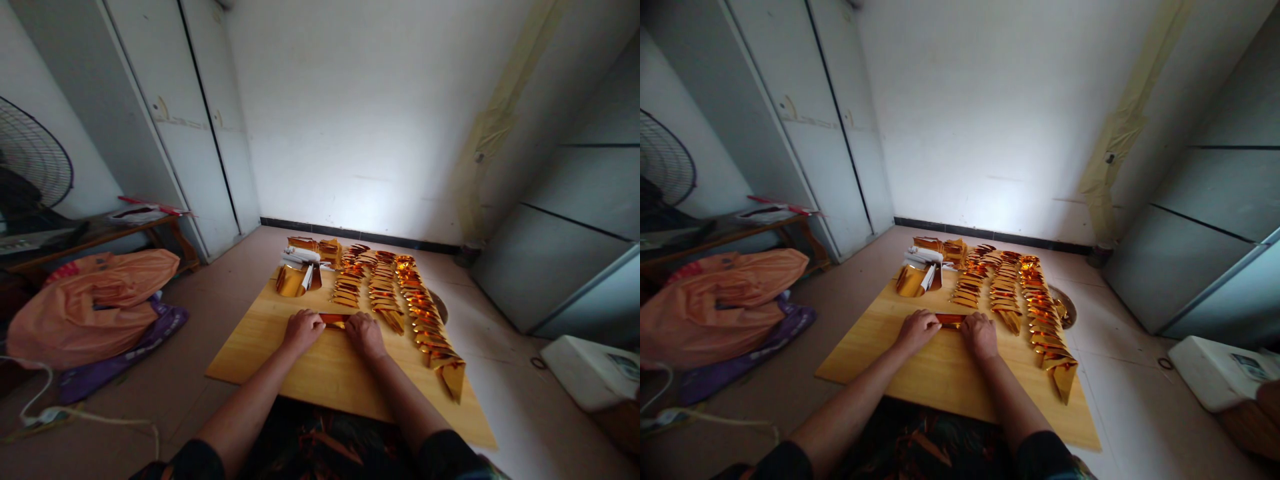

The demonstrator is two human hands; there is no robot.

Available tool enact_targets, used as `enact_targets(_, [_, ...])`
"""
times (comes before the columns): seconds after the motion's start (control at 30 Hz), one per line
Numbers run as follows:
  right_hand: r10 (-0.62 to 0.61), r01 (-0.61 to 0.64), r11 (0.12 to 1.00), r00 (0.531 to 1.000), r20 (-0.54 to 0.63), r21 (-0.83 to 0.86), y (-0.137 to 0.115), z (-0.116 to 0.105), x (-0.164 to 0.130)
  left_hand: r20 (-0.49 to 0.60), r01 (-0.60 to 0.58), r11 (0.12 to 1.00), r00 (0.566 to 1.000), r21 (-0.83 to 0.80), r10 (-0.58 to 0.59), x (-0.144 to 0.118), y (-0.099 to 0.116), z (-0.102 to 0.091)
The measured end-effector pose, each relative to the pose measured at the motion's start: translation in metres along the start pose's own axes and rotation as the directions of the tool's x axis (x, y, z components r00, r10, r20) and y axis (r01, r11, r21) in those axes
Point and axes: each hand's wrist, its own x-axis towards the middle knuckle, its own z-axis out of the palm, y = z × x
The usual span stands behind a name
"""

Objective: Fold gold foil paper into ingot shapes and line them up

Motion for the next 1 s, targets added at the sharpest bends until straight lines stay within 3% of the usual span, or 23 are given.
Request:
enact_targets(0.27, [0.004, -0.010, 0.997, 0.997, -0.083, -0.079, -0.001, 0.011, 0.002, 0.054, 0.076, 0.989, 0.995, 0.125, -0.084, 0.007, 0.007, 0.001])
enact_targets(0.47, [0.011, -0.018, 0.994, 0.998, -0.064, -0.106, -0.003, 0.009, 0.004, 0.095, 0.082, 0.975, 0.990, 0.205, -0.103, 0.010, 0.009, 0.000])
enact_targets(1.0, [0.055, -0.057, 0.993, 0.998, -0.025, -0.100, -0.004, 0.007, 0.005, 0.082, 0.143, 0.960, 0.983, 0.240, -0.167, 0.007, 0.017, -0.004])
